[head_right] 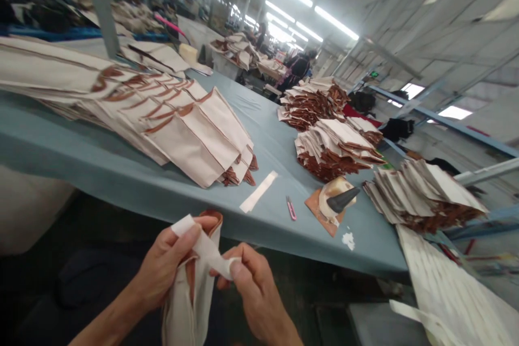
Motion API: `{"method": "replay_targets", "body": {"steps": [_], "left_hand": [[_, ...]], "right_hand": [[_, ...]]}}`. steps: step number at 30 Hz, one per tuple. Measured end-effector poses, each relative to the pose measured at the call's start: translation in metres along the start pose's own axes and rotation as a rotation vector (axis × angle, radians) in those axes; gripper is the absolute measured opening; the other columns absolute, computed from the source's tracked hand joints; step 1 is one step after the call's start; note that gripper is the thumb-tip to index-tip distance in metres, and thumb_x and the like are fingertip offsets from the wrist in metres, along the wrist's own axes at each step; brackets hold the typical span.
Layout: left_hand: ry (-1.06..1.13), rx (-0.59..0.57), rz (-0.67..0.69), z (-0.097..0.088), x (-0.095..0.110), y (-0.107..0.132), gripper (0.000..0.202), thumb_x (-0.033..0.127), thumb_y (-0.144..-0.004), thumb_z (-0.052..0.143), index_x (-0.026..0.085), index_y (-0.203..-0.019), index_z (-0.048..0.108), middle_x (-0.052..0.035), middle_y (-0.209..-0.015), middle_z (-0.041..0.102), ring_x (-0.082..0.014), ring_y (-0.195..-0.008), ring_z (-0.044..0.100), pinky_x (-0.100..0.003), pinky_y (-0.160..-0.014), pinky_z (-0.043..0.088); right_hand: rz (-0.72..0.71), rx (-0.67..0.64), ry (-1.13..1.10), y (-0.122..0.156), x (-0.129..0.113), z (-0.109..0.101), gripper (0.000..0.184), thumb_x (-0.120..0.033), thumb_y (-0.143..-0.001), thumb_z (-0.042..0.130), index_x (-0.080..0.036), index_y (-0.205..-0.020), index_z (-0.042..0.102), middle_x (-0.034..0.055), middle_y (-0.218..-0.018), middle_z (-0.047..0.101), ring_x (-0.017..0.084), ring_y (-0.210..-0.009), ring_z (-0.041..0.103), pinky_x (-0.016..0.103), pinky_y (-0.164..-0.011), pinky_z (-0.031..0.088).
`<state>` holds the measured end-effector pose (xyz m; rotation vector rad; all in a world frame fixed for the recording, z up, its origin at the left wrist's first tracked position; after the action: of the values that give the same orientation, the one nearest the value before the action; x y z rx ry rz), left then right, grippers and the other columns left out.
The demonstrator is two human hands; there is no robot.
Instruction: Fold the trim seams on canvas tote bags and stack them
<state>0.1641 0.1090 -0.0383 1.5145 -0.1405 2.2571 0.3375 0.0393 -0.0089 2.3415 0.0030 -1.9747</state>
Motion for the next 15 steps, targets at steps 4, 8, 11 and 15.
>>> {"method": "replay_targets", "body": {"steps": [4, 8, 11, 15], "left_hand": [[-0.093, 0.116, 0.027, -0.026, 0.014, 0.015, 0.079, 0.085, -0.087, 0.08, 0.011, -0.113, 0.088, -0.0006, -0.063, 0.068, -0.0178, -0.052, 0.061, -0.028, -0.053, 0.047], [-0.214, 0.252, 0.092, -0.05, 0.032, 0.03, 0.059, 0.072, -0.087, 0.083, 0.014, -0.099, 0.088, 0.0024, -0.06, 0.063, -0.0156, -0.054, 0.056, -0.026, -0.054, 0.045], [-0.304, 0.31, 0.117, -0.061, 0.042, 0.042, 0.05, 0.065, -0.089, 0.08, 0.015, -0.092, 0.088, 0.0023, -0.059, 0.062, -0.0154, -0.053, 0.055, -0.026, -0.054, 0.044], [-0.431, 0.317, 0.143, -0.065, 0.05, 0.054, 0.044, 0.058, -0.093, 0.076, 0.018, -0.091, 0.092, 0.0007, -0.059, 0.066, -0.0184, -0.057, 0.062, -0.027, -0.058, 0.051]], "right_hand": [[-0.001, 0.145, 0.087, 0.017, 0.043, 0.019, 0.061, -0.076, -0.113, 0.057, -0.024, -0.089, 0.077, 0.006, -0.082, 0.076, 0.027, -0.084, 0.069, 0.037, -0.083, 0.05], [0.026, 0.167, -0.009, 0.017, 0.069, 0.038, 0.06, -0.077, -0.111, 0.057, -0.027, -0.083, 0.074, 0.0049, -0.075, 0.072, 0.027, -0.075, 0.068, 0.038, -0.077, 0.053], [0.078, 0.125, 0.001, 0.015, 0.08, 0.046, 0.062, -0.08, -0.11, 0.056, -0.026, -0.082, 0.071, 0.0049, -0.074, 0.073, 0.027, -0.074, 0.069, 0.038, -0.077, 0.055], [0.162, 0.001, 0.113, 0.01, 0.094, 0.049, 0.069, -0.085, -0.108, 0.056, -0.023, -0.084, 0.075, 0.0062, -0.076, 0.076, 0.027, -0.075, 0.072, 0.037, -0.075, 0.055]]}}
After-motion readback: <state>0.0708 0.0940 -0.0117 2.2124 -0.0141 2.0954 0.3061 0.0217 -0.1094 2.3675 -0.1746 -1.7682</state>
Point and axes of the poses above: each hand's wrist, its own y-axis away from the middle knuckle, its own z-axis out of the palm, x = y × z, the point moved 5 cm from there along -y, towards the middle knuckle
